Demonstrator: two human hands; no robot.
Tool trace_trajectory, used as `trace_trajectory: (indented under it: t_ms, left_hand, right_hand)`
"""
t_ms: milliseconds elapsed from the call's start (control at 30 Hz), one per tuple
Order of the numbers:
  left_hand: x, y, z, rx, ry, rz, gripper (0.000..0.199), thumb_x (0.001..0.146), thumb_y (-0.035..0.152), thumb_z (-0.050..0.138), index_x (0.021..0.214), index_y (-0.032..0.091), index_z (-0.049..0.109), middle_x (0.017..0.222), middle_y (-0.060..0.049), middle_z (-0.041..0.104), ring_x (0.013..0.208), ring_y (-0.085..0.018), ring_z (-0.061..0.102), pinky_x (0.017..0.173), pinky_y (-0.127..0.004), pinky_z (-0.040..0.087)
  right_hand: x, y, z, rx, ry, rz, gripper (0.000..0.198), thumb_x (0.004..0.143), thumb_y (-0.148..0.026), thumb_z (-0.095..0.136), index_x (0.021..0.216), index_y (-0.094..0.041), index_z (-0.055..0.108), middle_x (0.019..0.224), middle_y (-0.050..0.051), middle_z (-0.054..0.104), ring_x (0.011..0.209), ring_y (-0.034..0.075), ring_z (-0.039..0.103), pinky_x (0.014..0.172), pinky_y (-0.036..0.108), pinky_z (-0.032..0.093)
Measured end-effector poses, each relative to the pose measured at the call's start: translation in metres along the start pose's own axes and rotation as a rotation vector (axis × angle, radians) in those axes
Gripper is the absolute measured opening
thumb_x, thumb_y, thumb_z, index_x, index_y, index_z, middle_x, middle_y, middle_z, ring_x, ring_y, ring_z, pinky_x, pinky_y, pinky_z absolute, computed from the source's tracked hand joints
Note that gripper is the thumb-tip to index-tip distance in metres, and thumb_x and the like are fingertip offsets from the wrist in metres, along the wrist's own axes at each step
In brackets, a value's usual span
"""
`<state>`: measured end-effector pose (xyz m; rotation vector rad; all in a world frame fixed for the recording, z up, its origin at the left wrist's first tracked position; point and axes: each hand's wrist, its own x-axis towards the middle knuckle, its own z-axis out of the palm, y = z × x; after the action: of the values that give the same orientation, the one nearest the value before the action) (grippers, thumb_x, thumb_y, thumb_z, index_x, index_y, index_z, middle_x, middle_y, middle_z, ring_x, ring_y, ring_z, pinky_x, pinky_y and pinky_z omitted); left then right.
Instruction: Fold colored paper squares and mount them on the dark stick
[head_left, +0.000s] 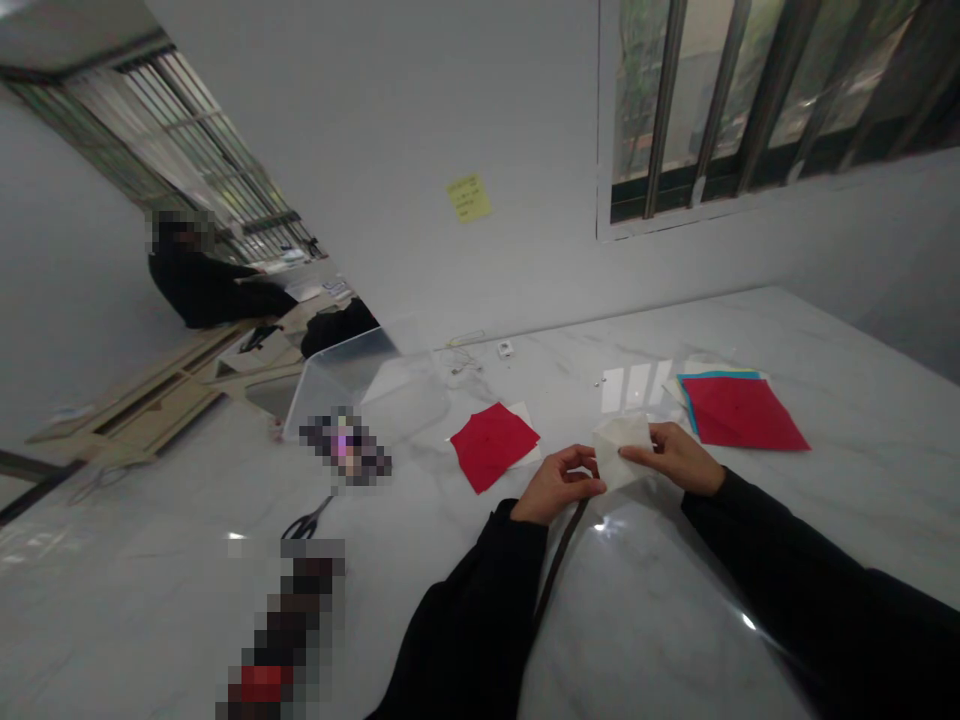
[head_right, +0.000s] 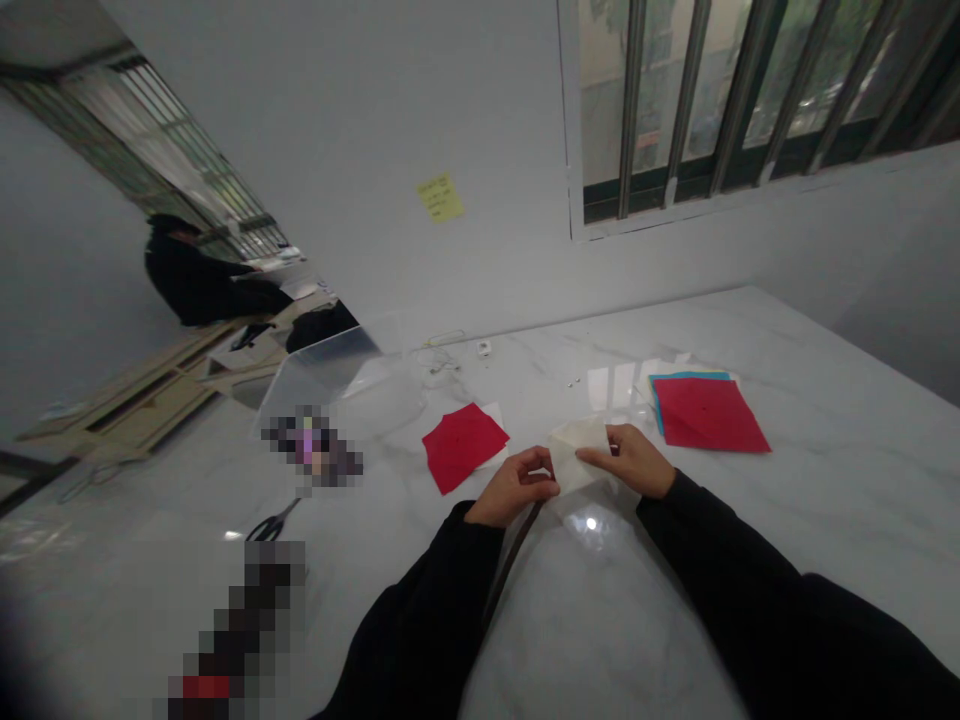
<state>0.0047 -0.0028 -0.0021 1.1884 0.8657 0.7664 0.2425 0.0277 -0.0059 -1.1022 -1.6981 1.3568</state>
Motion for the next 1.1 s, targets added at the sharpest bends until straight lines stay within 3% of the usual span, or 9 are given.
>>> trace_trajectory:
  t_ms: [167, 333, 533, 600, 667, 733, 800, 967, 1100]
  left_hand:
    - [0.001, 0.001, -0.01, 0.14, -0.033, -0.045, 0.044, 0.071, 0.03, 0.078, 0.113, 0.019, 0.071, 0.099, -0.008, 0.07, 0.081, -0.017, 0.063, 0.077, -0.03, 0.046]
    - [0.008, -0.005, -0.015, 0.065, 0.223, 0.013, 0.043, 0.07, 0.033, 0.08, 0.11, 0.017, 0.072, 0.103, -0.01, 0.072, 0.091, -0.02, 0.064, 0.083, -0.032, 0.046]
    - [0.011, -0.007, -0.016, -0.081, 0.296, 0.016, 0.045, 0.066, 0.035, 0.084, 0.104, 0.014, 0.072, 0.097, -0.01, 0.072, 0.086, -0.018, 0.065, 0.08, -0.03, 0.047]
    - [0.011, -0.006, -0.014, -0.106, 0.303, 0.02, 0.045, 0.064, 0.035, 0.085, 0.101, 0.014, 0.072, 0.096, -0.009, 0.072, 0.084, -0.017, 0.065, 0.079, -0.029, 0.048]
    - [0.011, -0.005, -0.013, -0.128, 0.34, 0.039, 0.045, 0.063, 0.036, 0.086, 0.099, 0.015, 0.071, 0.095, -0.008, 0.072, 0.082, -0.017, 0.065, 0.078, -0.029, 0.048]
    - [0.011, -0.004, -0.012, -0.147, 0.387, 0.057, 0.044, 0.062, 0.036, 0.086, 0.098, 0.015, 0.071, 0.096, -0.008, 0.072, 0.081, -0.016, 0.065, 0.078, -0.028, 0.048]
    - [0.012, -0.004, -0.012, -0.163, 0.411, 0.061, 0.044, 0.062, 0.035, 0.086, 0.098, 0.016, 0.07, 0.096, -0.008, 0.073, 0.08, -0.016, 0.065, 0.077, -0.028, 0.049]
    - [0.013, -0.006, -0.013, -0.15, 0.396, 0.068, 0.041, 0.064, 0.035, 0.085, 0.098, 0.016, 0.07, 0.098, -0.008, 0.073, 0.081, -0.016, 0.065, 0.078, -0.028, 0.048]
    - [0.013, -0.009, -0.014, -0.118, 0.397, 0.07, 0.04, 0.065, 0.034, 0.084, 0.098, 0.016, 0.07, 0.097, -0.007, 0.072, 0.081, -0.015, 0.064, 0.076, -0.026, 0.046]
  right_hand:
    - [0.009, 0.012, -0.005, 0.006, 0.116, 0.022, 0.045, 0.081, -0.053, 0.068, 0.106, -0.016, 0.071, 0.103, 0.01, 0.075, 0.089, 0.028, 0.071, 0.075, 0.038, 0.057]
    - [0.018, 0.027, -0.003, -0.039, 0.446, 0.012, 0.076, 0.084, -0.055, 0.062, 0.143, -0.012, 0.04, 0.102, 0.011, 0.074, 0.094, 0.025, 0.068, 0.082, 0.038, 0.053]
    - [0.019, 0.03, 0.0, -0.081, 0.481, 0.064, 0.083, 0.084, -0.065, 0.056, 0.144, -0.01, 0.04, 0.062, -0.003, 0.062, 0.059, 0.017, 0.059, 0.059, 0.028, 0.046]
    - [0.016, 0.024, 0.002, -0.058, 0.378, 0.074, 0.071, 0.085, -0.068, 0.051, 0.127, -0.011, 0.058, 0.055, -0.004, 0.056, 0.052, 0.014, 0.052, 0.054, 0.026, 0.04]
    - [0.012, 0.017, 0.005, -0.055, 0.094, 0.084, 0.063, 0.086, -0.07, 0.045, 0.094, -0.013, 0.071, 0.049, -0.004, 0.049, 0.046, 0.012, 0.045, 0.049, 0.025, 0.035]
    - [0.009, 0.012, 0.011, -0.078, -0.189, 0.075, 0.065, 0.086, -0.071, 0.044, 0.063, -0.016, 0.066, 0.044, -0.003, 0.043, 0.042, 0.01, 0.037, 0.047, 0.025, 0.029]
    - [0.008, 0.01, 0.016, -0.109, -0.268, 0.04, 0.065, 0.086, -0.07, 0.045, 0.052, -0.017, 0.058, 0.043, -0.003, 0.04, 0.042, 0.009, 0.032, 0.046, 0.026, 0.025]
    - [0.016, 0.021, 0.017, -0.175, 0.013, 0.004, 0.056, 0.088, -0.064, 0.047, 0.058, -0.018, 0.057, 0.048, -0.004, 0.041, 0.046, 0.01, 0.036, 0.048, 0.025, 0.025]
    - [0.021, 0.033, 0.005, -0.09, 0.266, 0.057, 0.046, 0.083, -0.063, 0.054, 0.087, -0.018, 0.062, 0.051, -0.006, 0.045, 0.047, 0.011, 0.039, 0.047, 0.023, 0.026]
